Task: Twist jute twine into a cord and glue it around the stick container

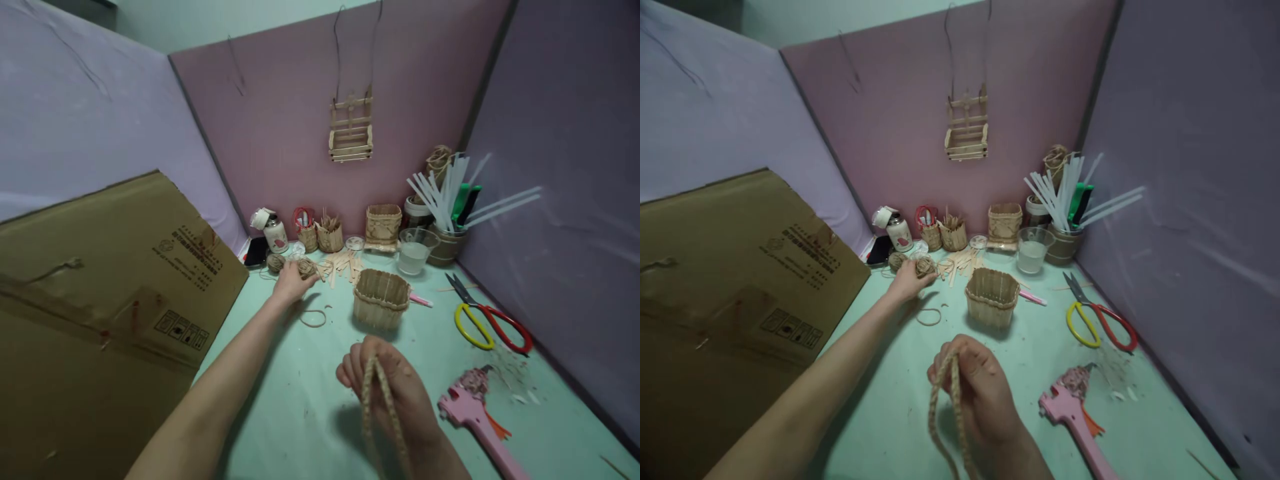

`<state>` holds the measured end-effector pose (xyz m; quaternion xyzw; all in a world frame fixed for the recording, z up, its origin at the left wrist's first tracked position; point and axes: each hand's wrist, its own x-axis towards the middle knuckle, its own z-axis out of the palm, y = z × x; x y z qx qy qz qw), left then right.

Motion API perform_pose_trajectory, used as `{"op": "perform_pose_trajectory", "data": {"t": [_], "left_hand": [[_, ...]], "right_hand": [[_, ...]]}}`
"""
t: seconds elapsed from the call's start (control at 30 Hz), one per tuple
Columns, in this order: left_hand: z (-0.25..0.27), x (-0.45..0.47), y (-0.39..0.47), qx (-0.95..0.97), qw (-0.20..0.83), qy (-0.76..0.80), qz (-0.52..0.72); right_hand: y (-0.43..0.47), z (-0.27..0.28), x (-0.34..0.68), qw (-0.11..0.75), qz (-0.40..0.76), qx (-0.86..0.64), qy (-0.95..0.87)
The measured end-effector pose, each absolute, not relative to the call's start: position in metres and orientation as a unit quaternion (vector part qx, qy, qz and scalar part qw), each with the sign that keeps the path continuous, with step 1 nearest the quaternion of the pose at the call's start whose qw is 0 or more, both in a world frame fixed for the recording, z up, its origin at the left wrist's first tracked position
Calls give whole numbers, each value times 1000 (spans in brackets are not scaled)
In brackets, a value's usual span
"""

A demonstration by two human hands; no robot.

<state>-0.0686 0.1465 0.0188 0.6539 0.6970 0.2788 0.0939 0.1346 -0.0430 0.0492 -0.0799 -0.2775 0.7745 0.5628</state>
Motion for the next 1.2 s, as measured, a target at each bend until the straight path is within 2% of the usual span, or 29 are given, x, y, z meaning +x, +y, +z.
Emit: {"op": "perform_pose_trajectory", "data": {"t": [0.1,0.2,0.3,0.4,0.47,0.63,0.73,0.83,0.93,1.0,1.07,1.13,1.2], "left_hand": [[-1,-56,148,648,23,727,226],[0,-58,155,639,-3,738,218],[19,-78,164,630,-36,740,230],[46,-109,172,618,-166,726,253],[55,-131,175,614,-209,724,235],[36,-160,176,628,-136,755,127],[29,-160,174,602,-100,784,111],[45,-150,173,576,-102,798,144],[68,-127,169,573,-114,771,251],[75,-102,162,618,-34,709,338],[70,-73,150,671,195,619,359],[57,-45,133,659,463,522,280],[40,-24,116,609,630,441,194]], "right_hand": [[-47,39,128,526,804,-94,-261],[-53,33,121,475,841,-94,-239],[-56,31,117,423,869,-102,-234],[-53,31,115,393,883,-118,-227],[-50,31,115,389,885,-132,-217],[-46,28,117,403,877,-150,-213],[-45,23,121,431,858,-162,-226],[-41,18,125,452,827,-209,-261],[-32,14,127,468,779,-283,-305],[-24,11,126,479,736,-341,-335],[-17,9,126,495,677,-401,-368],[-10,6,127,508,598,-464,-411],[-5,4,128,514,515,-518,-450]]}}
